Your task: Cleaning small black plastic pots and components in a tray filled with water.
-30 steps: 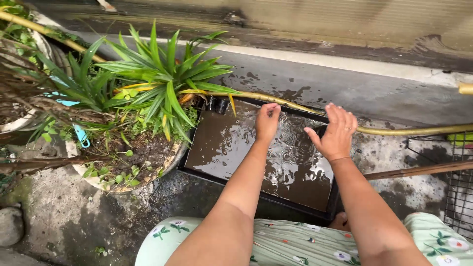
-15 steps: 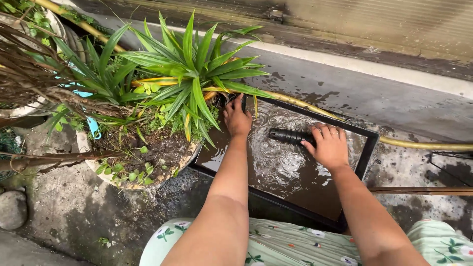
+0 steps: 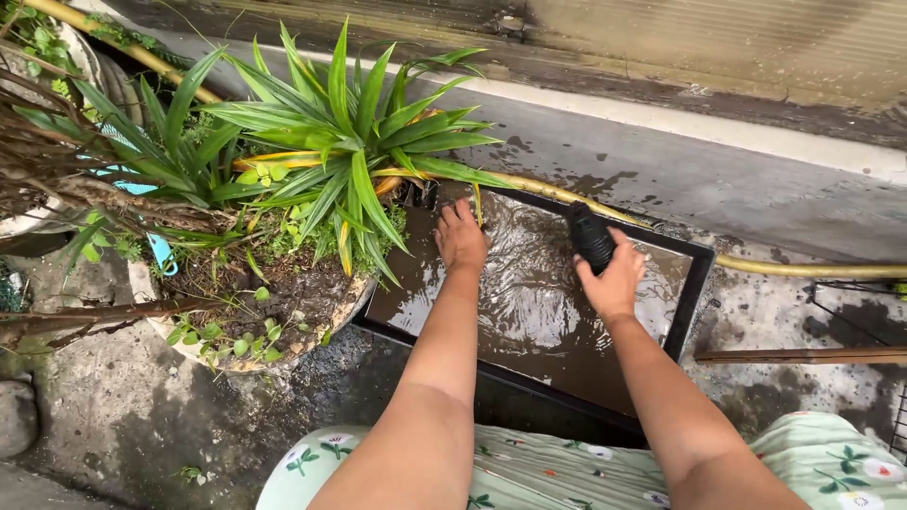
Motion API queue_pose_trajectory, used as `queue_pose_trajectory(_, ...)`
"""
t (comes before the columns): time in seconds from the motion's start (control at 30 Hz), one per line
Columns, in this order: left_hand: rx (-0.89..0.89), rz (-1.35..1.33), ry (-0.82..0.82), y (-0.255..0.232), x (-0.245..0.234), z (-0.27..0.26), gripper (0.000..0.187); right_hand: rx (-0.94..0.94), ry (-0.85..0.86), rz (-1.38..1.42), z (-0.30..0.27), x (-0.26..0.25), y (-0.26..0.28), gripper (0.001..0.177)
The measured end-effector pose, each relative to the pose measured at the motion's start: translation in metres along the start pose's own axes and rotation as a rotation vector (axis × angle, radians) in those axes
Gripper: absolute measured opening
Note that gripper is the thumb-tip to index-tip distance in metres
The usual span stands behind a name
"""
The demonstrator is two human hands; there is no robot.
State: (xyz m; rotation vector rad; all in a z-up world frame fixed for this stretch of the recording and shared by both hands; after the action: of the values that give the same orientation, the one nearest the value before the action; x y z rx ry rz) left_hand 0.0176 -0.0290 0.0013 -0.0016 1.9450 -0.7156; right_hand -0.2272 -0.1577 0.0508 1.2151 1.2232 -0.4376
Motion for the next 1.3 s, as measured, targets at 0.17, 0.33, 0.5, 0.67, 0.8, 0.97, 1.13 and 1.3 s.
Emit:
queue_pose_trajectory(0.17, 0.106, -0.13, -0.033, 0.0, 0.027, -0.003, 0.055, 0.228, -0.257, 0.143, 0.012, -0.029, -0.011, 0.083)
queue_pose_trajectory(0.33, 0.197, -0.402, 0.066, -0.054, -0.003, -0.039, 0.043, 0.401, -0.25, 0.199, 0.009, -0.001, -0.082, 0.09)
queue_pose_trajectory(0.5, 0.315, -0.4, 0.094, -0.092, -0.026, -0.071, 0.066, 0.511, -0.082, 0.19, -0.002, 0.009, -0.098, 0.123)
queue_pose_trajectory(0.67, 0.25, -0.38, 0.144, -0.074, -0.014, -0.068, 0.061, 0.877, -0.177, 0.078, -0.032, 0.075, -0.093, 0.095)
queue_pose_trajectory(0.8, 0.229, -0.21, 0.229, -0.043, -0.001, -0.057, 0.06, 1.008, -0.126, 0.11, -0.027, 0.091, -0.085, 0.058)
queue_pose_trajectory(0.97, 0.162, -0.216, 0.279, -0.02, -0.014, -0.057, 0.066, 0.927, 0.062, 0.419, -0.008, 0.154, -0.116, 0.041)
queue_pose_trajectory(1.13, 0.101, -0.219, 0.334, -0.021, -0.025, -0.055, 0.069, 0.595, 0.521, 1.257, -0.019, 0.036, 0.094, 0.051)
queue_pose_trajectory(1.3, 0.052, -0.386, 0.315, -0.024, -0.03, -0.055, 0.057, 0.423, 0.278, 0.853, 0.0, 0.031, 0.094, 0.038)
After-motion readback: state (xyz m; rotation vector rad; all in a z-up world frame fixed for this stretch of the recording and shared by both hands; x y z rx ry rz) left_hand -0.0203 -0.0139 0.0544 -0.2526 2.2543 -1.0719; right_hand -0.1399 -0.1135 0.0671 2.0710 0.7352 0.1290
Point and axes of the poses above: each hand's wrist, its own z-axis towards the middle knuckle, its own x-axis out of the palm, y = z × x, the point moved 2 cm from there along z, towards the middle knuckle, and after that the axes turned 10 degrees about -z, right-handed, at the moved point
